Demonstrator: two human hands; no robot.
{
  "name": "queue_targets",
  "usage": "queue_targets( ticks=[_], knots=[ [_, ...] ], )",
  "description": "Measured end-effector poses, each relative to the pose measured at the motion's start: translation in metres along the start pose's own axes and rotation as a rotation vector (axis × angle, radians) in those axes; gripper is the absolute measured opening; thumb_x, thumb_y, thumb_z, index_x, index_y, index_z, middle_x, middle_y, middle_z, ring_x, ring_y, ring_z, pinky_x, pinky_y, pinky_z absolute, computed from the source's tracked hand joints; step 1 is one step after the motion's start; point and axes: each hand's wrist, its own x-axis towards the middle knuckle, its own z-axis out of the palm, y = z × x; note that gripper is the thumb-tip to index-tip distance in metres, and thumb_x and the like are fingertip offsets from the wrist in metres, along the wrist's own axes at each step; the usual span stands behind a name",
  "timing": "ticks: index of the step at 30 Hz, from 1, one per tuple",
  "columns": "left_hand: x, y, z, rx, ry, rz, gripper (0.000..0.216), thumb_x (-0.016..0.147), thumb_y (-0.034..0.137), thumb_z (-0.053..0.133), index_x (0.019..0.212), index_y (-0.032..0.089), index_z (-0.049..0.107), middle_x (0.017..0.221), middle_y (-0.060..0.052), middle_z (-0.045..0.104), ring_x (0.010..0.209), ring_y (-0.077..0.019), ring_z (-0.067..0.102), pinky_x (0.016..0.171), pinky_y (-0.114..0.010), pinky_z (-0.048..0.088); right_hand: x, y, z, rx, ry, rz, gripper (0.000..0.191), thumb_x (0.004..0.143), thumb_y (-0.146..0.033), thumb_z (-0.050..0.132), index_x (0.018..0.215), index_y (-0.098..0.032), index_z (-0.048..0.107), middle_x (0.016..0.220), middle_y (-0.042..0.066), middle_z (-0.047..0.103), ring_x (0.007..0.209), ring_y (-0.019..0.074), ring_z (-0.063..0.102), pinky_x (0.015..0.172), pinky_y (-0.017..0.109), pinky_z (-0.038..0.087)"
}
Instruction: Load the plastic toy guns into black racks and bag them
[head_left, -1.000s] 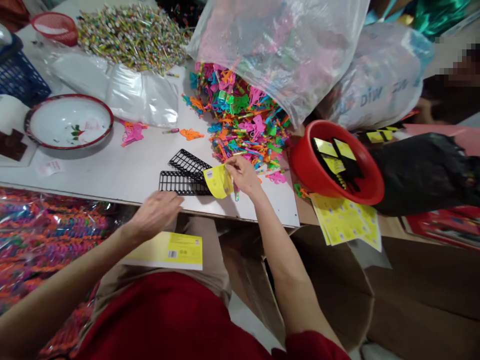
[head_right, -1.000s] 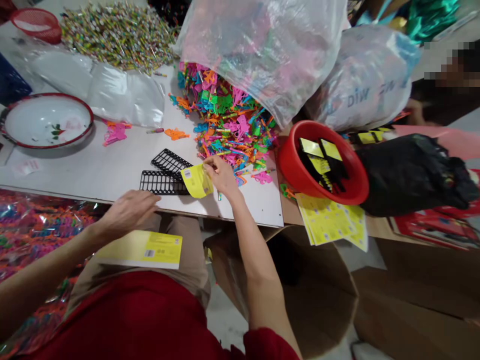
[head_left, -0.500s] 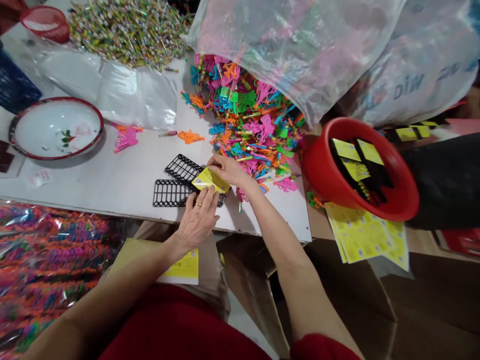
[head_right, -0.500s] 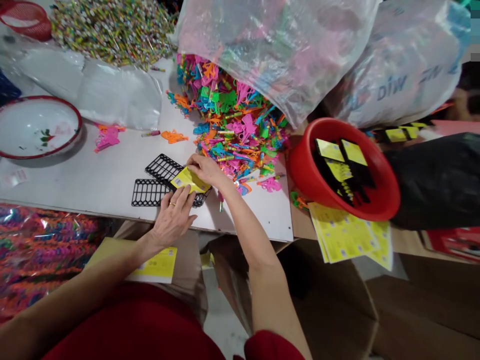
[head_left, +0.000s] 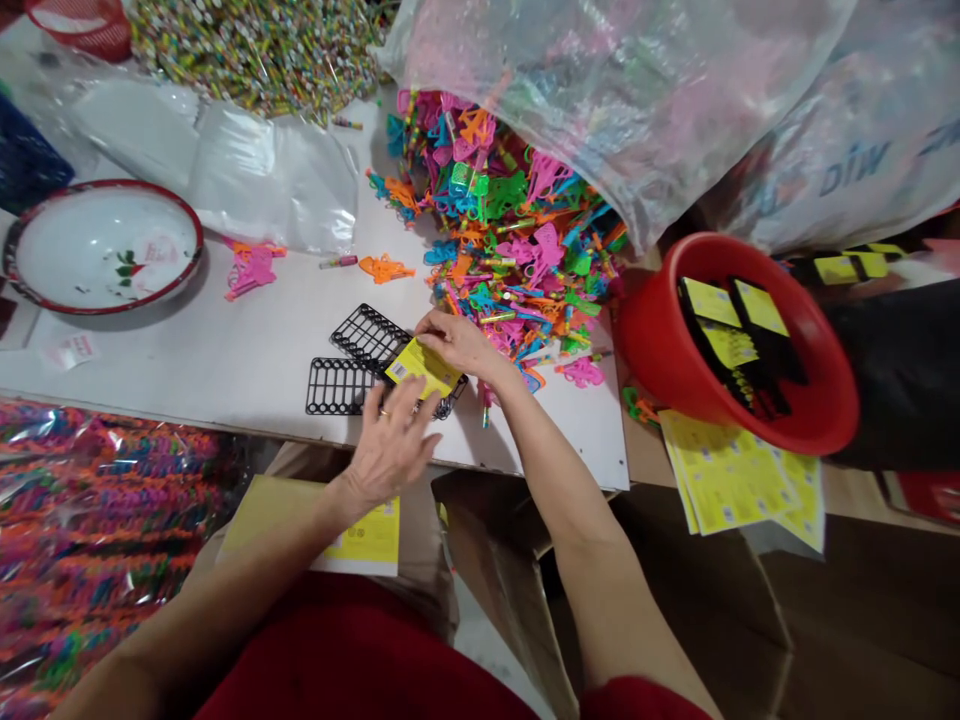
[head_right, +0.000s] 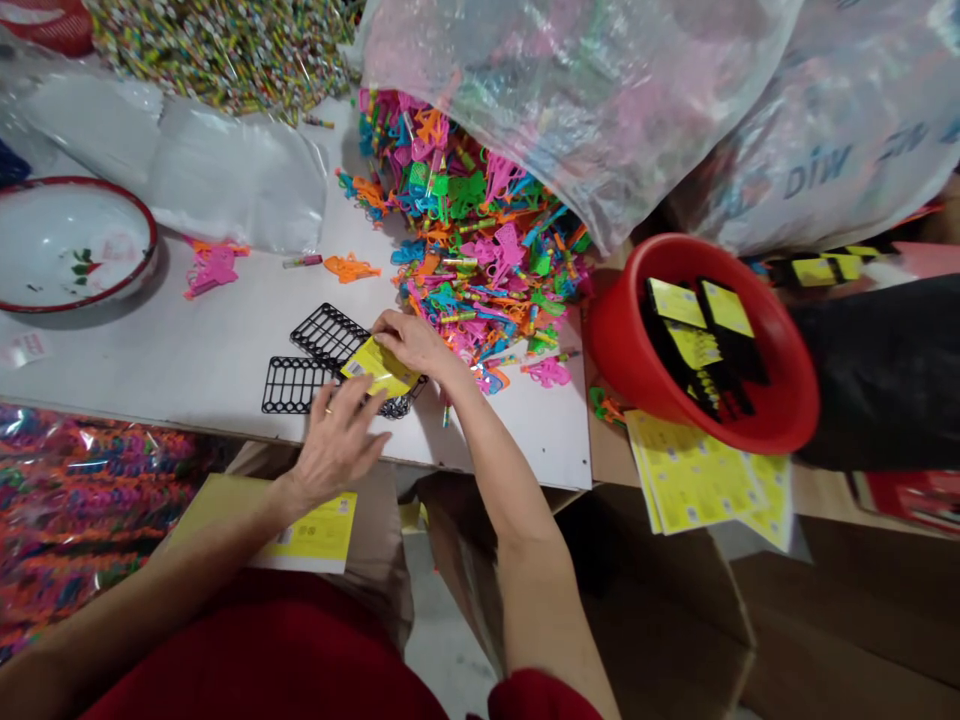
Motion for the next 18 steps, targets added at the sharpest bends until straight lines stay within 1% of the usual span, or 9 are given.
queue_targets(
  ticks=[3,5,8,13,15,18],
  knots=[
    [-0.005,-0.027,-0.01,0.0,0.088,-0.151,0.044,0.093,0.037,0.049,0.129,0.013,0.055,0.132,-0.019,0.056,0.127,-0.03,0.049,0.112,-0.048,0.026,-0.002,0.0,0.0,-0.003,-0.003,-0.009,0.014,0.085,-0.022,0.052,0.09,-0.016,0.064,0.086,0.003,0.068,0.078,0.0152,0.059,0.073,0.026,0.042],
    [-0.01,-0.041,-0.014,0.013,0.098,-0.177,0.041,0.092,0.036,0.05,0.125,0.012,0.057,0.127,-0.019,0.058,0.123,-0.0296,0.051,0.11,-0.047,0.029,-0.001,0.0,0.002,-0.01,-0.011,-0.007,0.014,0.086,-0.021,0.053,0.091,-0.016,0.064,0.087,0.003,0.068,0.078,0.015,0.059,0.074,0.026,0.041],
    [-0.015,-0.052,-0.013,0.064,0.073,-0.157,0.041,0.091,0.034,0.051,0.124,0.011,0.056,0.125,-0.02,0.058,0.121,-0.0302,0.052,0.107,-0.045,0.033,0.001,0.0,0.004,-0.037,-0.026,0.014,0.014,0.086,-0.02,0.053,0.092,-0.015,0.065,0.087,0.003,0.069,0.079,0.015,0.058,0.073,0.025,0.04],
    [-0.01,-0.062,-0.003,0.063,0.023,-0.084,0.056,0.091,0.035,0.052,0.138,0.006,0.042,0.139,-0.023,0.048,0.132,-0.0339,0.043,0.11,-0.05,0.029,0.003,-0.004,0.007,-0.09,-0.048,0.026,0.016,0.088,-0.021,0.054,0.096,-0.015,0.066,0.088,0.004,0.069,0.079,0.0159,0.058,0.073,0.025,0.04],
    [-0.006,-0.067,-0.001,0.039,0.002,-0.069,0.06,0.091,0.035,0.051,0.141,0.006,0.038,0.137,-0.023,0.05,0.132,-0.0338,0.043,0.11,-0.05,0.029,0.003,-0.004,0.008,-0.116,-0.051,0.025,0.018,0.088,-0.021,0.055,0.101,-0.016,0.066,0.09,0.005,0.07,0.08,0.0162,0.059,0.074,0.026,0.04],
    [-0.002,-0.073,-0.003,0.055,-0.038,-0.039,0.059,0.091,0.035,0.051,0.143,0.009,0.038,0.134,-0.022,0.052,0.13,-0.0349,0.045,0.109,-0.052,0.031,0.0,-0.004,0.013,-0.112,-0.035,0.005,0.022,0.088,-0.019,0.056,0.107,-0.017,0.066,0.094,0.005,0.071,0.082,0.016,0.06,0.076,0.026,0.042]
  ],
)
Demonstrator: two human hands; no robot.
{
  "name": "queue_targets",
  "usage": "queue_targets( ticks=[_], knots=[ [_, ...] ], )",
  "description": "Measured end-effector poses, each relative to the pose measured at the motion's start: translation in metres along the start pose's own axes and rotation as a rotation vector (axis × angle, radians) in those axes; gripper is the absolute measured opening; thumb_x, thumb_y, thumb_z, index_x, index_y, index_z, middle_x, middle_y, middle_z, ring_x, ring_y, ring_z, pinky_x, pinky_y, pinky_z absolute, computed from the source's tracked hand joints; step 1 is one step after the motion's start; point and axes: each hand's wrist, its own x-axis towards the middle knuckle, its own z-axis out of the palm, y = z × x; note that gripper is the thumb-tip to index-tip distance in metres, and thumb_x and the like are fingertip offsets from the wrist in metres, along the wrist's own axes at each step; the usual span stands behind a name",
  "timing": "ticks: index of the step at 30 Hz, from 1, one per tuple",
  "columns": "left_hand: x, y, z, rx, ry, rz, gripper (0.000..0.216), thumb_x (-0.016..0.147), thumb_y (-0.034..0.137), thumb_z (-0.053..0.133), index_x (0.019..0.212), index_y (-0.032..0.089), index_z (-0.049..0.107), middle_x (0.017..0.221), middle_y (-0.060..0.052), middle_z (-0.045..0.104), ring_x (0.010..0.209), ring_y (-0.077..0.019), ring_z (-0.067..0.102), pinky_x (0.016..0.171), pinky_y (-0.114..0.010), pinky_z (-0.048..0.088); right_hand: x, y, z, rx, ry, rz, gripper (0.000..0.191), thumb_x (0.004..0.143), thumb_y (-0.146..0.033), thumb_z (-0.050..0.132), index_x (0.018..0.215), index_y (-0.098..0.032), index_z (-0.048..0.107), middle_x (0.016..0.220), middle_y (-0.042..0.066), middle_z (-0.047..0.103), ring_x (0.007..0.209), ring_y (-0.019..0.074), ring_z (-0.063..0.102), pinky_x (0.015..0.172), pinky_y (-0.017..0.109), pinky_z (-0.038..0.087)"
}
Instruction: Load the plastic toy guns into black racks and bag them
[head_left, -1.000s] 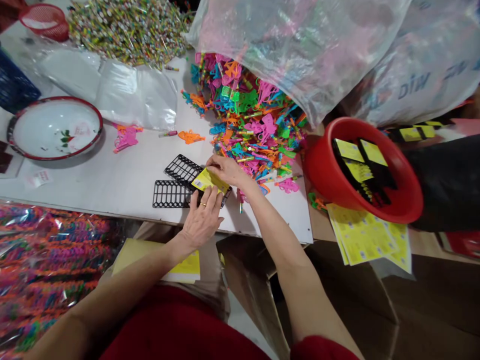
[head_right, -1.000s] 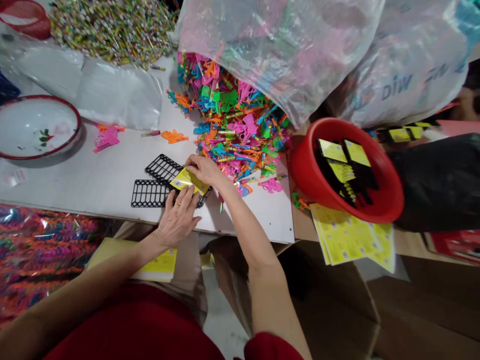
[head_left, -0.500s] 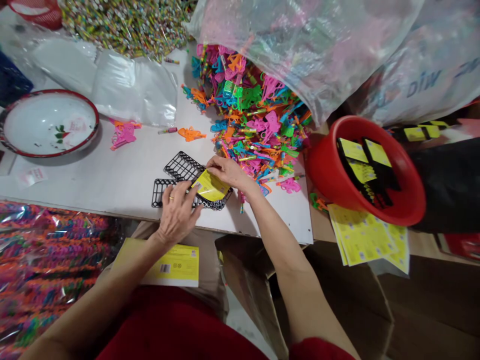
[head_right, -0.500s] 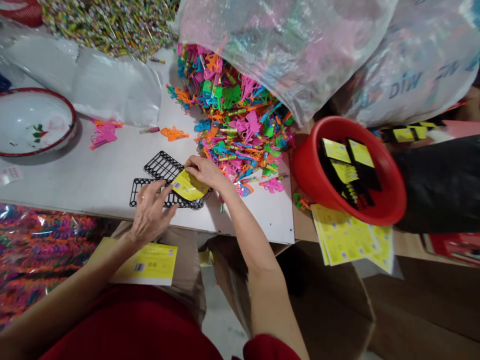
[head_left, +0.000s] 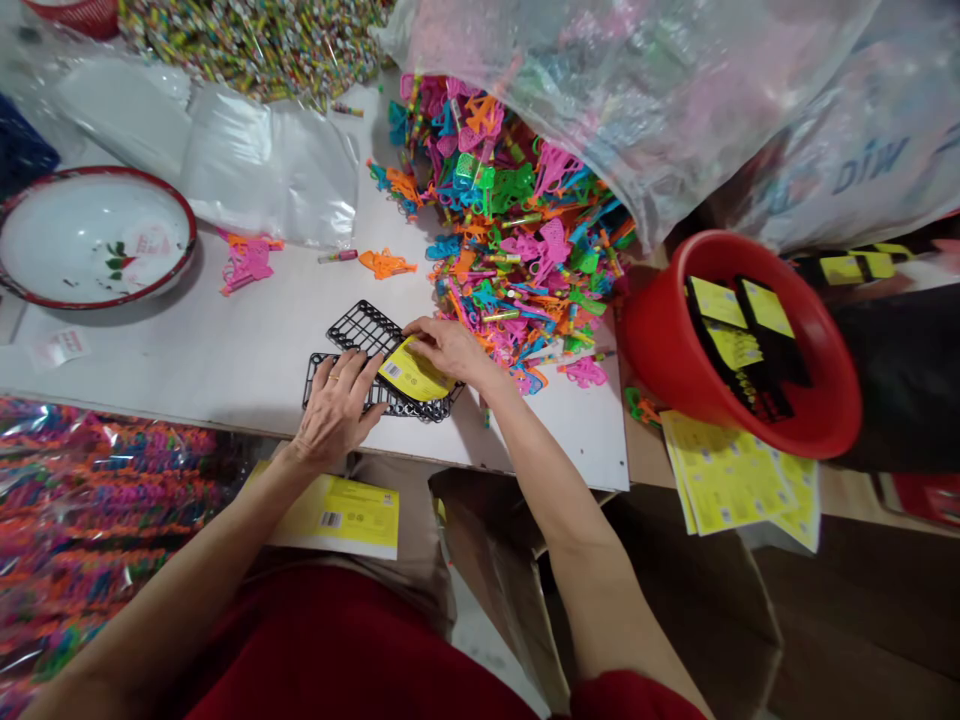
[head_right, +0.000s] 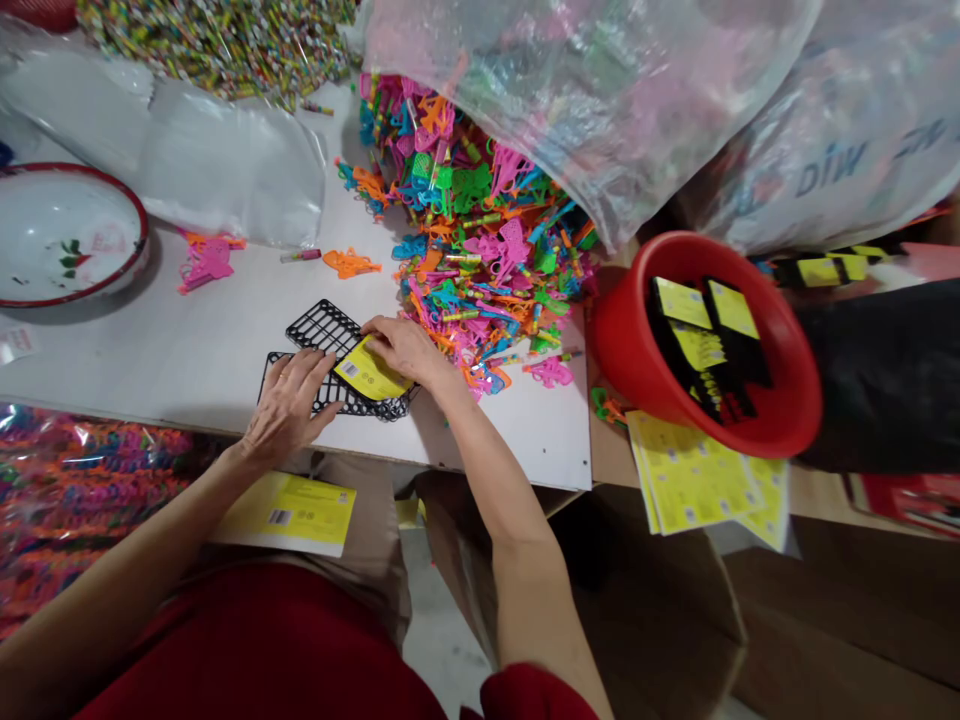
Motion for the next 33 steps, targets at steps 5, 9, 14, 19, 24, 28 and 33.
queue_targets(
  ticks=[5,9,14,19,24,28,33],
  knots=[
    [0.0,0.0,-0.005,0.07,-0.06,0.043,0.052,0.092,0.031,0.052,0.142,0.023,0.044,0.136,-0.021,0.048,0.131,-0.0374,0.044,0.106,-0.054,0.035,-0.005,0.005,0.012,0.11,0.089,0.02,0.018,0.088,-0.02,0.056,0.103,-0.018,0.068,0.093,0.003,0.071,0.083,0.0155,0.061,0.078,0.027,0.045],
    [0.0,0.004,-0.004,0.092,-0.103,0.057,0.053,0.092,0.024,0.05,0.143,0.035,0.041,0.143,-0.019,0.043,0.136,-0.0392,0.038,0.106,-0.057,0.035,-0.009,0.009,0.019,0.237,0.142,0.061,0.022,0.088,-0.023,0.057,0.107,-0.019,0.066,0.094,0.003,0.069,0.082,0.0152,0.062,0.078,0.028,0.048],
    [-0.001,0.011,-0.002,0.176,-0.139,0.073,0.067,0.09,0.009,0.046,0.147,0.042,0.031,0.145,-0.02,0.042,0.138,-0.0422,0.035,0.105,-0.061,0.035,-0.011,0.003,0.021,0.125,0.229,0.014,0.036,0.083,-0.022,0.065,0.118,-0.018,0.062,0.114,0.008,0.061,0.097,0.019,0.06,0.085,0.032,0.049],
    [-0.006,0.013,0.002,0.144,-0.145,0.044,0.071,0.089,0.007,0.046,0.148,0.042,0.028,0.15,-0.02,0.037,0.141,-0.043,0.03,0.105,-0.063,0.034,-0.009,-0.003,0.025,0.138,0.302,0.139,0.038,0.08,-0.03,0.07,0.115,-0.018,0.063,0.109,0.008,0.064,0.088,0.0177,0.061,0.079,0.03,0.049],
    [-0.013,0.009,0.011,0.051,-0.099,0.002,0.067,0.088,0.006,0.048,0.144,0.039,0.039,0.153,-0.019,0.033,0.143,-0.0419,0.027,0.108,-0.066,0.028,-0.005,-0.009,0.025,0.159,0.234,0.264,0.017,0.089,-0.031,0.059,0.087,-0.019,0.069,0.078,0.001,0.069,0.073,0.0146,0.062,0.07,0.026,0.045],
    [-0.012,0.007,0.005,-0.092,0.01,-0.024,0.048,0.09,0.012,0.049,0.133,0.032,0.055,0.146,-0.018,0.043,0.14,-0.0386,0.034,0.109,-0.065,0.028,-0.005,-0.019,0.018,0.094,0.279,0.279,0.018,0.089,-0.03,0.057,0.082,-0.018,0.068,0.078,0.002,0.069,0.073,0.0149,0.061,0.069,0.026,0.042],
    [0.012,0.021,-0.025,-0.756,0.304,-0.485,0.058,0.088,0.041,0.058,0.14,0.018,0.043,0.13,-0.017,0.058,0.12,-0.0279,0.057,0.1,-0.048,0.047,-0.017,-0.052,0.003,0.163,0.581,0.263,0.023,0.09,-0.038,0.053,0.086,-0.019,0.065,0.079,0.0,0.068,0.072,0.0147,0.059,0.07,0.026,0.043]
  ],
)
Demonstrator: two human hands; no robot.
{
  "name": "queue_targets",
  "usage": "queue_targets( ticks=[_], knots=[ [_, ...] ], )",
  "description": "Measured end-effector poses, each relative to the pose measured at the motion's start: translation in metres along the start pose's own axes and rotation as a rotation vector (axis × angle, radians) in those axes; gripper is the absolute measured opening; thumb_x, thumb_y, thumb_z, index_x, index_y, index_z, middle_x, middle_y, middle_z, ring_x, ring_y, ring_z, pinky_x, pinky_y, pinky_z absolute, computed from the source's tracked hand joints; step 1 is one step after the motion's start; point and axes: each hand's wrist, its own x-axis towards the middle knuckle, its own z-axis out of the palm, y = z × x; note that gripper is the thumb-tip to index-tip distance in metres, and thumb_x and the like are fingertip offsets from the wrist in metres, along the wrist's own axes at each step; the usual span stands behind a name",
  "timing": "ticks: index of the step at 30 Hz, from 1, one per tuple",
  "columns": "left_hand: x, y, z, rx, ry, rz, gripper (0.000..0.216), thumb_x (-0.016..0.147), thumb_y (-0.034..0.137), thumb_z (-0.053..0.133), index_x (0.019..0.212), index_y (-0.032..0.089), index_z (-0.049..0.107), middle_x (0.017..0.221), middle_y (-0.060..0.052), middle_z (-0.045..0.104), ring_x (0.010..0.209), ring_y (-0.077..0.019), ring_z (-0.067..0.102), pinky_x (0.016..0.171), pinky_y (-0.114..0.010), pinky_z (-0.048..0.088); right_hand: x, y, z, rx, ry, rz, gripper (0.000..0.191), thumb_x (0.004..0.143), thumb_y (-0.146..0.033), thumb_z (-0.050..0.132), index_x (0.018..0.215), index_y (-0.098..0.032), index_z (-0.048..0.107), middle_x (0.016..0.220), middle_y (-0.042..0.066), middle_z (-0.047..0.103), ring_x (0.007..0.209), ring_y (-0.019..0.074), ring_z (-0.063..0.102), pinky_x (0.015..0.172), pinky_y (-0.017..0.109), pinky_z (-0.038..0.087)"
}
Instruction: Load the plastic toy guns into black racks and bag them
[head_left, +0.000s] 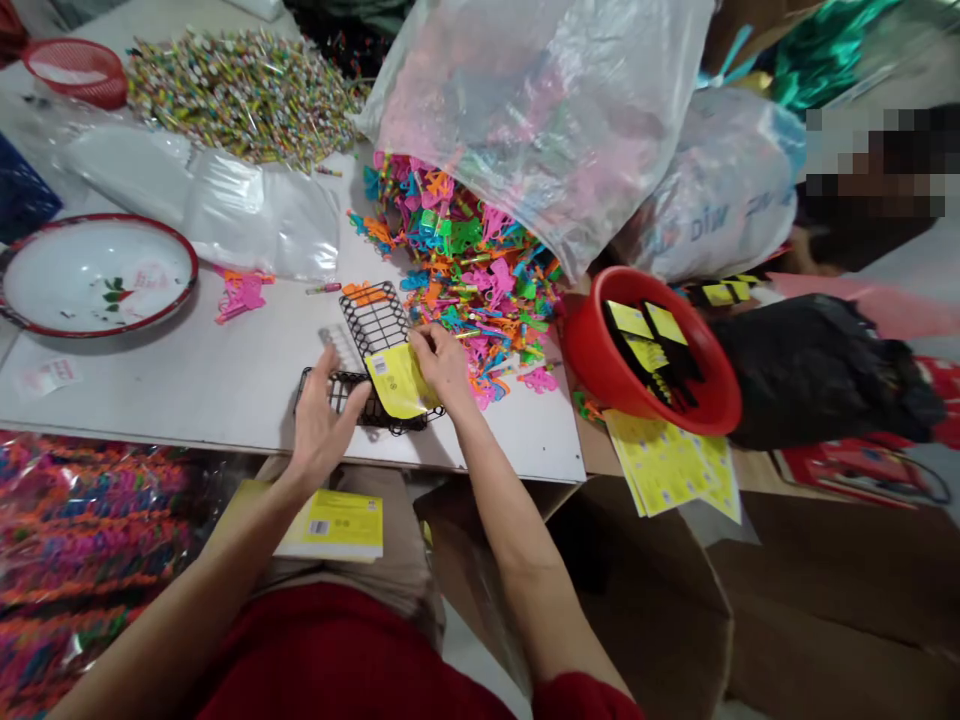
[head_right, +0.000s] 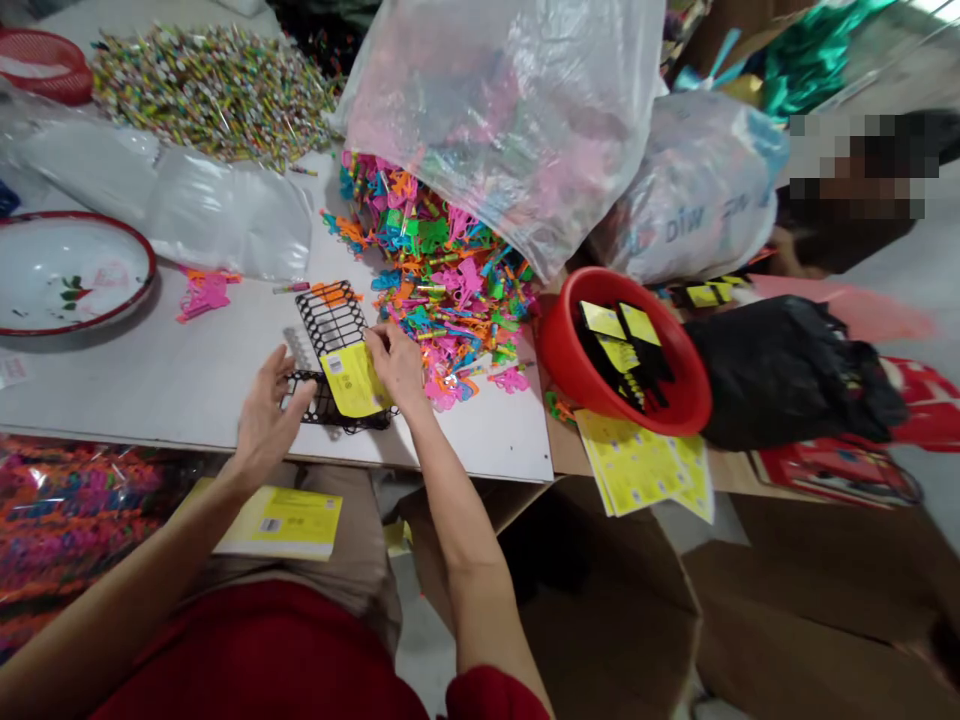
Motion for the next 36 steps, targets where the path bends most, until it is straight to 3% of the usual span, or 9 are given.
queue_targets(
  ticks=[3,10,15,22,26,28,31,33,36],
  knots=[
    [0.005,0.026,0.005,-0.328,-0.176,-0.243,0.061,0.081,0.051,0.063,0.129,0.014,0.051,0.112,-0.014,0.069,0.095,-0.0246,0.068,0.081,-0.038,0.057,-0.014,-0.025,-0.008,0.099,0.164,-0.025,0.026,0.09,-0.043,0.05,0.089,-0.02,0.062,0.081,0.0,0.066,0.074,0.0148,0.058,0.071,0.026,0.045],
    [-0.023,0.049,0.018,-0.617,-0.568,-0.279,0.055,0.077,0.049,0.066,0.115,0.013,0.051,0.117,-0.015,0.067,0.089,-0.0243,0.069,0.072,-0.037,0.06,-0.032,-0.017,-0.033,0.326,0.226,0.183,0.031,0.088,-0.051,0.048,0.083,-0.021,0.056,0.077,0.001,0.062,0.072,0.0159,0.058,0.065,0.027,0.049],
    [-0.033,0.044,0.019,-0.652,-0.561,-0.254,0.052,0.085,0.051,0.059,0.121,0.014,0.056,0.118,-0.014,0.067,0.1,-0.0261,0.066,0.08,-0.038,0.059,-0.078,-0.005,-0.046,0.394,0.018,0.228,0.039,0.089,-0.057,0.045,0.092,-0.021,0.059,0.082,0.004,0.066,0.074,0.0175,0.062,0.061,0.028,0.052],
    [-0.046,0.044,0.011,-0.621,-0.59,-0.401,0.056,0.092,0.056,0.041,0.129,0.016,0.053,0.106,-0.012,0.071,0.086,-0.0235,0.069,0.073,-0.037,0.058,-0.153,-0.01,-0.017,0.55,0.01,0.341,0.047,0.086,-0.062,0.049,0.101,-0.019,0.061,0.082,0.005,0.069,0.058,0.0148,0.059,0.052,0.029,0.052],
    [-0.042,0.035,-0.036,-0.127,-0.773,-0.172,0.054,0.093,0.053,0.038,0.126,0.016,0.058,0.113,-0.011,0.069,0.094,-0.022,0.068,0.086,-0.037,0.054,-0.121,0.015,-0.083,0.54,0.257,0.403,0.036,0.079,-0.055,0.06,0.085,-0.019,0.062,0.07,0.002,0.066,0.05,0.0103,0.056,0.045,0.025,0.042],
    [-0.042,0.023,-0.067,0.284,-0.862,-0.018,0.044,0.093,0.046,0.041,0.118,0.018,0.064,0.115,-0.009,0.069,0.103,-0.0232,0.065,0.095,-0.038,0.049,-0.09,0.037,-0.139,0.572,0.506,0.338,0.028,0.084,-0.051,0.055,0.079,-0.024,0.064,0.083,0.003,0.071,0.071,0.0127,0.067,0.051,0.025,0.042],
    [-0.054,-0.002,-0.096,0.792,-0.978,0.094,0.035,0.09,0.028,0.044,0.114,0.014,0.066,0.119,-0.014,0.067,0.114,-0.0295,0.06,0.099,-0.045,0.044,-0.063,0.052,-0.187,0.534,0.538,0.188,0.033,0.088,-0.061,0.044,0.085,-0.037,0.067,0.112,0.001,0.07,0.108,0.0167,0.065,0.067,0.03,0.05],
    [-0.067,-0.016,-0.099,0.989,-0.984,0.117,0.037,0.087,0.021,0.049,0.119,0.01,0.061,0.126,-0.021,0.061,0.123,-0.0348,0.053,0.101,-0.052,0.04,-0.07,0.04,-0.168,0.53,0.403,0.158,0.032,0.089,-0.058,0.045,0.095,-0.036,0.067,0.11,0.002,0.071,0.101,0.0144,0.067,0.074,0.031,0.051],
    [-0.081,-0.028,-0.09,1.05,-0.95,0.095,0.043,0.086,0.024,0.055,0.126,0.01,0.056,0.128,-0.024,0.057,0.125,-0.0377,0.049,0.103,-0.059,0.034,-0.115,0.004,-0.076,0.381,-0.102,0.023,0.025,0.089,-0.043,0.054,0.104,-0.026,0.066,0.101,0.005,0.071,0.087,0.016,0.068,0.078,0.035,0.053]
  ],
)
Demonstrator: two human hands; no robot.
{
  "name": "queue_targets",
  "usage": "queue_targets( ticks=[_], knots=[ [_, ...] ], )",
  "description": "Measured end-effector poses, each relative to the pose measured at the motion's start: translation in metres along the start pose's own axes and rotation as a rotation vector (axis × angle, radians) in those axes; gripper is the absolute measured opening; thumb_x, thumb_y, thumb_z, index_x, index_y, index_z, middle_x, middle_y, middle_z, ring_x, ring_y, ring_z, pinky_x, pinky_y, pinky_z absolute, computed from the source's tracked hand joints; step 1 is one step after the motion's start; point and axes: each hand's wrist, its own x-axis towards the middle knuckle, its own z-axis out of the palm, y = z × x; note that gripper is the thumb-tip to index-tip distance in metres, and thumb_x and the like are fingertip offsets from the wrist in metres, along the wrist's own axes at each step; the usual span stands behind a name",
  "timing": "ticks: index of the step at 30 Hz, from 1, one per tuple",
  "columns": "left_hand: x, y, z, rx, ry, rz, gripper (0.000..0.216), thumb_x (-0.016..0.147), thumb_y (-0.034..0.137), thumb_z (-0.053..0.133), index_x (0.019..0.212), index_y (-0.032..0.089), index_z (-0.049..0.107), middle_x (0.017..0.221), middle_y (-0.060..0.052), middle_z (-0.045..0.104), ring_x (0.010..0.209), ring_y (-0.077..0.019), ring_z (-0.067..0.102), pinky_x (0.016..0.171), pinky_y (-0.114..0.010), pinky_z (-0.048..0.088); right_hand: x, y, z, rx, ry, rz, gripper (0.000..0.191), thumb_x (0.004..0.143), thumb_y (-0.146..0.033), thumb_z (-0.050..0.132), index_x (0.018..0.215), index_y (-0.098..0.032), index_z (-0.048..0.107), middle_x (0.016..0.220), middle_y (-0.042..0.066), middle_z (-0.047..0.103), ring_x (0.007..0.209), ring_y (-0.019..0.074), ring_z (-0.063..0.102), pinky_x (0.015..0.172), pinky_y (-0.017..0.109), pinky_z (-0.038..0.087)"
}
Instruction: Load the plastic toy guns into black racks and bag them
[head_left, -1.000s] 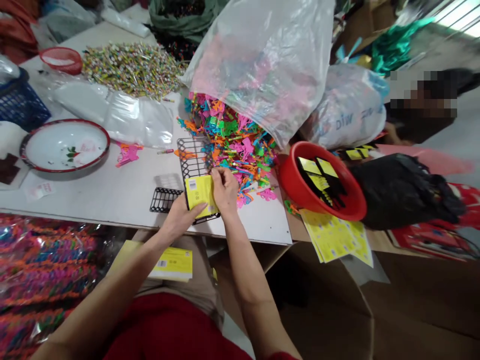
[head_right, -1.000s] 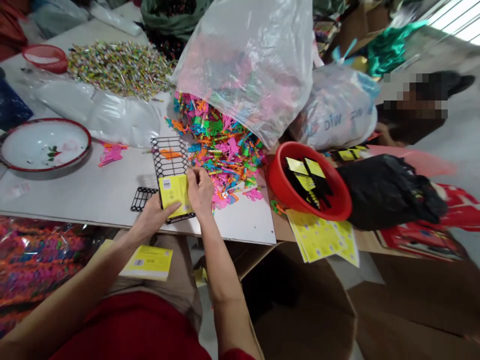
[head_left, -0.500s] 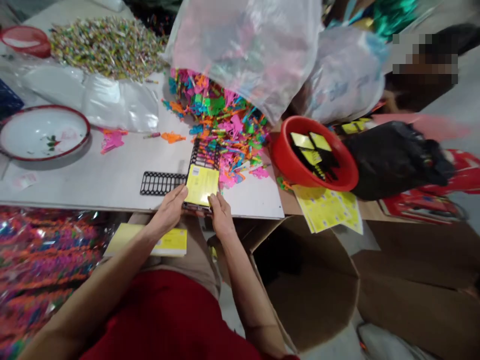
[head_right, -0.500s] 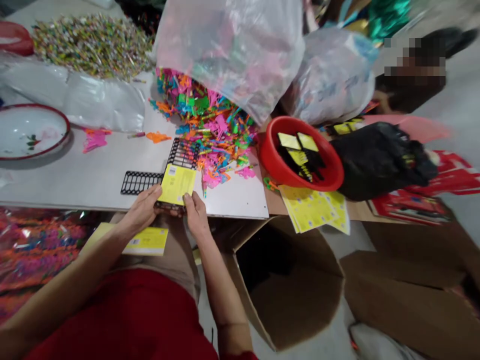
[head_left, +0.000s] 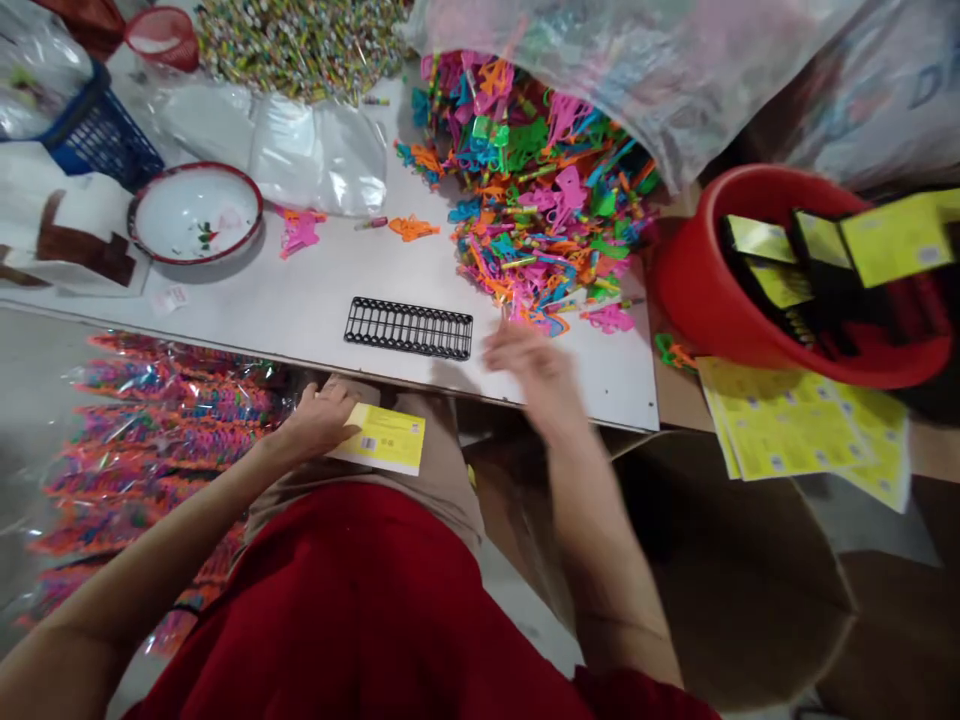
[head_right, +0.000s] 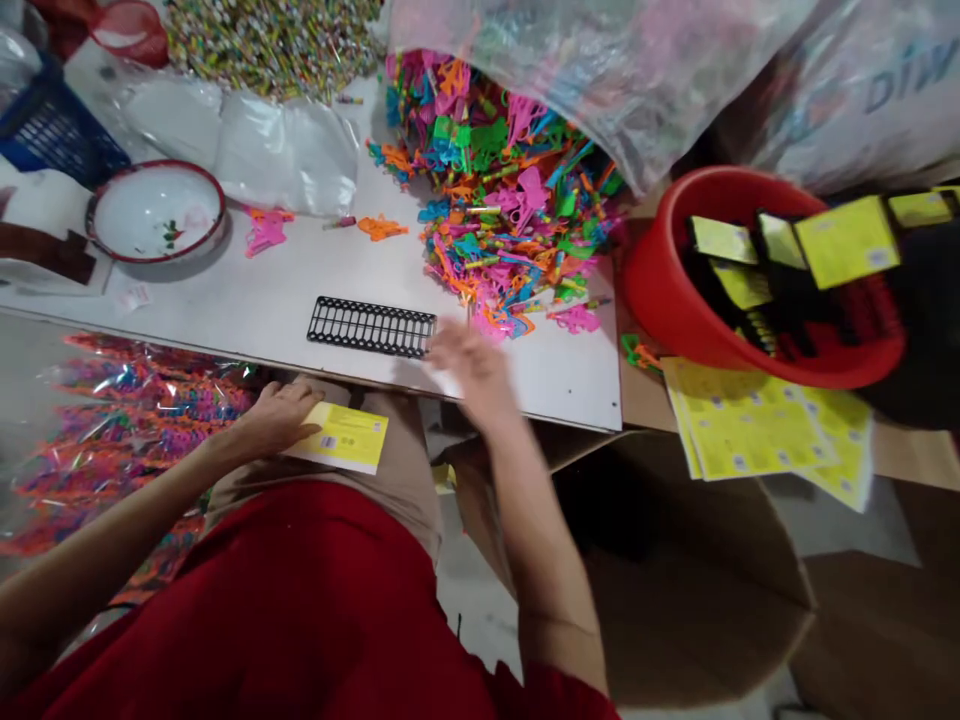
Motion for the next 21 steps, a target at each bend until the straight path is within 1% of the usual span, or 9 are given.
queue_targets(
  ticks=[1,2,4,6,8,11,14,18,21],
  knots=[
    [0.001,0.002,0.003,-0.017,-0.008,-0.007,0.042,0.086,0.027,0.056,0.124,0.011,0.057,0.125,-0.023,0.058,0.122,-0.0373,0.052,0.102,-0.058,0.035,-0.015,0.003,0.039,-0.106,-0.235,-0.04,0.023,0.09,-0.038,0.054,0.103,-0.024,0.066,0.103,0.006,0.071,0.09,0.0169,0.067,0.081,0.036,0.053],
    [0.002,0.003,0.004,-0.034,-0.019,-0.009,0.04,0.085,0.028,0.058,0.121,0.012,0.059,0.12,-0.021,0.06,0.118,-0.0365,0.054,0.1,-0.057,0.038,-0.028,0.008,0.074,-0.202,-0.406,-0.087,0.021,0.09,-0.033,0.055,0.105,-0.022,0.066,0.107,0.007,0.07,0.095,0.0178,0.065,0.086,0.036,0.052],
    [0.003,0.003,0.005,-0.071,-0.041,-0.011,0.037,0.083,0.032,0.061,0.116,0.014,0.061,0.114,-0.018,0.06,0.11,-0.0341,0.058,0.095,-0.051,0.043,-0.049,0.019,0.127,-0.382,-0.556,-0.129,0.024,0.091,-0.025,0.055,0.112,-0.017,0.062,0.113,0.012,0.066,0.104,0.0206,0.061,0.092,0.037,0.049],
    [0.004,0.001,0.004,-0.115,-0.054,-0.016,0.038,0.08,0.036,0.063,0.112,0.016,0.062,0.114,-0.016,0.059,0.107,-0.0322,0.059,0.09,-0.047,0.046,-0.059,0.031,0.153,-0.506,-0.629,-0.108,0.026,0.091,-0.02,0.053,0.115,-0.013,0.06,0.11,0.014,0.066,0.103,0.0217,0.06,0.091,0.036,0.048],
    [0.006,-0.001,0.004,-0.168,-0.058,-0.015,0.04,0.076,0.038,0.066,0.109,0.016,0.062,0.118,-0.017,0.056,0.111,-0.0327,0.056,0.091,-0.047,0.045,-0.062,0.039,0.158,-0.548,-0.676,-0.066,0.025,0.092,-0.018,0.051,0.115,-0.012,0.059,0.106,0.014,0.066,0.098,0.0211,0.061,0.086,0.033,0.048],
    [0.011,-0.002,0.007,-0.28,-0.056,0.009,0.041,0.074,0.033,0.066,0.111,0.017,0.06,0.122,-0.016,0.057,0.118,-0.0331,0.051,0.098,-0.051,0.039,-0.062,0.042,0.148,-0.525,-0.667,-0.046,0.026,0.091,-0.017,0.052,0.116,-0.012,0.059,0.107,0.013,0.067,0.096,0.02,0.062,0.082,0.03,0.047],
    [0.013,-0.003,0.009,-0.456,-0.065,0.022,0.028,0.08,0.032,0.055,0.103,0.018,0.064,0.108,-0.012,0.066,0.108,-0.0291,0.056,0.098,-0.048,0.039,-0.066,0.037,0.142,-0.557,-0.613,-0.093,0.023,0.092,-0.019,0.054,0.113,-0.015,0.061,0.103,0.011,0.067,0.096,0.0205,0.061,0.083,0.03,0.047],
    [0.008,-0.007,0.011,-0.81,-0.119,0.023,0.029,0.08,0.042,0.051,0.077,0.017,0.066,0.074,-0.004,0.066,0.077,-0.0194,0.06,0.076,-0.03,0.047,-0.08,0.032,0.144,-0.707,-0.473,-0.267,0.023,0.096,-0.023,0.048,0.112,-0.02,0.065,0.103,0.012,0.067,0.096,0.0253,0.059,0.083,0.038,0.047],
    [0.001,-0.01,0.016,-1.104,-0.14,-0.009,0.034,0.078,0.048,0.054,0.075,0.017,0.066,0.065,-0.002,0.064,0.064,-0.0152,0.059,0.062,-0.024,0.046,-0.088,0.034,0.146,-0.715,-0.359,-0.409,0.029,0.097,-0.022,0.044,0.12,-0.025,0.062,0.111,0.011,0.066,0.101,0.0258,0.059,0.087,0.041,0.047]
  ],
)
